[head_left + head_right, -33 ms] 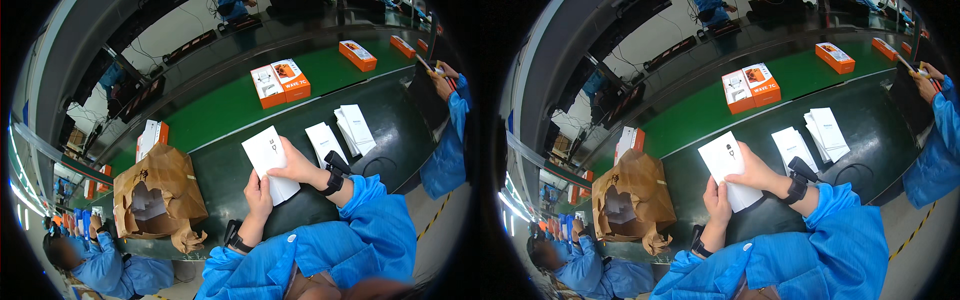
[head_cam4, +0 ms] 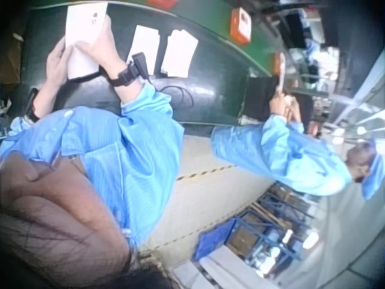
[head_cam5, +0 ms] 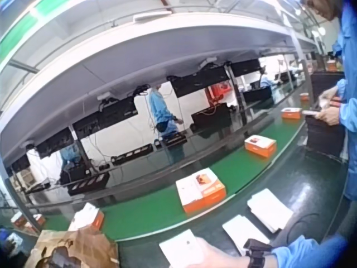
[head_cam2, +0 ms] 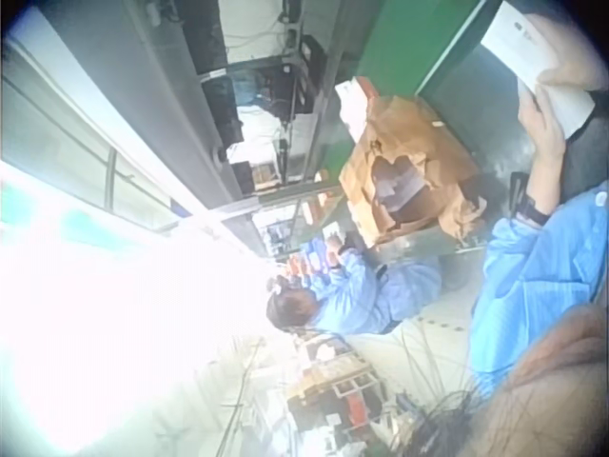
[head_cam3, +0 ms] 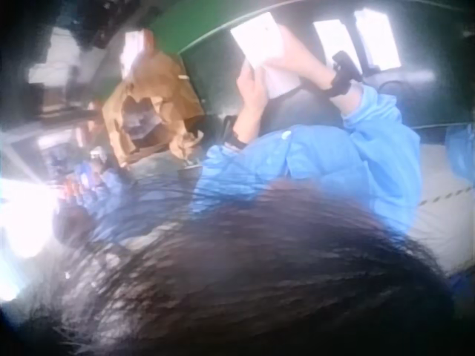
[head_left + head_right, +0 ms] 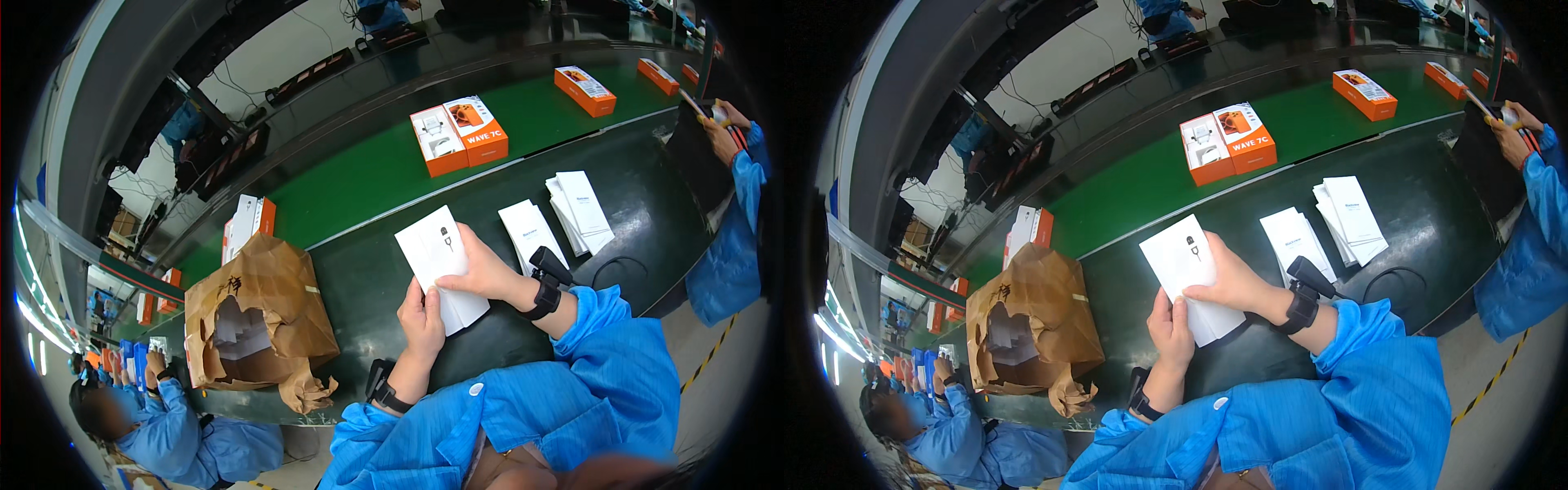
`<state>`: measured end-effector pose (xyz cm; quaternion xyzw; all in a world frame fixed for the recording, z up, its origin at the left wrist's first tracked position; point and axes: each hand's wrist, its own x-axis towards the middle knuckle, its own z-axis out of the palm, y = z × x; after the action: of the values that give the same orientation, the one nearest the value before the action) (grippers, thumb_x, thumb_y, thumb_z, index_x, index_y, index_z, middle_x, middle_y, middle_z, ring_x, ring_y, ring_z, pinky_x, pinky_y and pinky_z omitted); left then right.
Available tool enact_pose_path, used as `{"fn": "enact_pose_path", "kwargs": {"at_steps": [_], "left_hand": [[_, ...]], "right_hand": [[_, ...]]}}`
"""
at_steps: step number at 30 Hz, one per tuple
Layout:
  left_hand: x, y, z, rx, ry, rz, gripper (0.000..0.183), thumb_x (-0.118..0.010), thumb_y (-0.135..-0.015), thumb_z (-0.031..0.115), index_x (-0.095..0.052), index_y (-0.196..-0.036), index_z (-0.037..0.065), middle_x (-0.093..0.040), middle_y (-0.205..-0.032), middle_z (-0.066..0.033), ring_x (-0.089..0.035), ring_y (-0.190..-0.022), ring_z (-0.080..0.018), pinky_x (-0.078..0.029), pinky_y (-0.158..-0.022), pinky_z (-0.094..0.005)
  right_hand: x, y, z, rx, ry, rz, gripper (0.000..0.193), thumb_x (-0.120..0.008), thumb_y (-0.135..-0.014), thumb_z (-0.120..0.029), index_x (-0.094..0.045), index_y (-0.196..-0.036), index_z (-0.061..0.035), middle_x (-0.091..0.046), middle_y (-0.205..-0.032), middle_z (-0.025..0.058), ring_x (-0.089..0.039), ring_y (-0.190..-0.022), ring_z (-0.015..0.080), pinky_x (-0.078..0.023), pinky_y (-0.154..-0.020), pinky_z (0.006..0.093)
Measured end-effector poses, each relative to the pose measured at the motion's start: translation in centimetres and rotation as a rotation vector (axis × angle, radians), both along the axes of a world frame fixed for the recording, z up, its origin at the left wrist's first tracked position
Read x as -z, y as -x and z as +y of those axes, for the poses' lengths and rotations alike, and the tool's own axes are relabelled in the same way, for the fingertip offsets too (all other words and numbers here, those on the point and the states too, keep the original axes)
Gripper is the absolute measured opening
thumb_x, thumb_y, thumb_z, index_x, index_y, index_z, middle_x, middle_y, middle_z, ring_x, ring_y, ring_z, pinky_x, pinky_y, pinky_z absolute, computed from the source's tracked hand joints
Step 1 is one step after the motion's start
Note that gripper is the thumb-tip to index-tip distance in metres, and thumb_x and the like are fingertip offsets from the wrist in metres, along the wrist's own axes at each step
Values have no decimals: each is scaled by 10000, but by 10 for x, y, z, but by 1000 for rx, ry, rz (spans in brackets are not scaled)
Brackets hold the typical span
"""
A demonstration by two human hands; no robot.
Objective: Folding product manual inserts and arranging them on a conveyor belt in a manufacturing facility.
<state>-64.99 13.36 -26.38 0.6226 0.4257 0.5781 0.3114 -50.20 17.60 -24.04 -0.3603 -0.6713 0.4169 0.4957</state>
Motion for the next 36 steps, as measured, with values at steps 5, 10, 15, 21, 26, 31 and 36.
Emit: {"fn": "enact_pose_path", "kwargs": {"at_steps": [5,10,15,21,26,31,36], "left_hand": [[3,11,6,83,50,-8,251,-508,-874,105,-537,-1063,-56,-615,-951,-117,-567,-850,-122,-435,-733,-239],[1,14,8,239,199,-331,200,-559,-868,127,-577,-990,-31,-625,-883,-67,-558,-808,-94,-422,-723,-215],[-4,18,8,374,315,-555,214,-598,-841,104,-589,-994,-45,-622,-917,-75,-561,-818,-99,-436,-750,-220],[-3,25,7,409,332,-561,243,-609,-828,79,-586,-1017,-72,-626,-909,-86,-569,-774,-105,-449,-714,-218],[2,27,10,277,286,-417,213,-593,-835,56,-595,-1009,-69,-619,-890,-70,-556,-749,-91,-446,-678,-206],[-5,28,11,69,230,-227,191,-575,-850,66,-600,-990,-61,-615,-861,-52,-547,-728,-85,-439,-658,-198],[9,31,27,103,268,-542,232,-528,-873,95,-547,-1044,-61,-606,-924,-84,-587,-815,-138,-480,-740,-263]], "right_hand": [[0,2,4,15,7,-26,750,-708,-634,-158,-295,-1229,40,-483,-1124,190,-494,-1061,271,-396,-903,351],[4,1,9,-95,74,80,690,-660,-628,-109,-326,-1213,37,-489,-1093,157,-490,-1036,224,-398,-895,334],[-2,-2,9,-270,197,267,688,-644,-640,-88,-323,-1237,28,-477,-1118,134,-460,-1062,189,-381,-913,317],[-5,-3,11,-327,128,195,712,-675,-669,-120,-305,-1258,30,-456,-1170,159,-444,-1106,211,-369,-929,331],[-2,2,12,-193,45,-18,712,-658,-706,-123,-265,-1281,24,-441,-1189,184,-425,-1138,240,-350,-951,346],[2,13,10,-313,215,343,672,-546,-783,-58,-179,-1341,13,-367,-1285,197,-379,-1197,236,-315,-986,334],[1,11,-10,-296,166,197,692,-574,-784,-109,-197,-1356,-14,-363,-1325,176,-382,-1214,232,-322,-988,334]]}}
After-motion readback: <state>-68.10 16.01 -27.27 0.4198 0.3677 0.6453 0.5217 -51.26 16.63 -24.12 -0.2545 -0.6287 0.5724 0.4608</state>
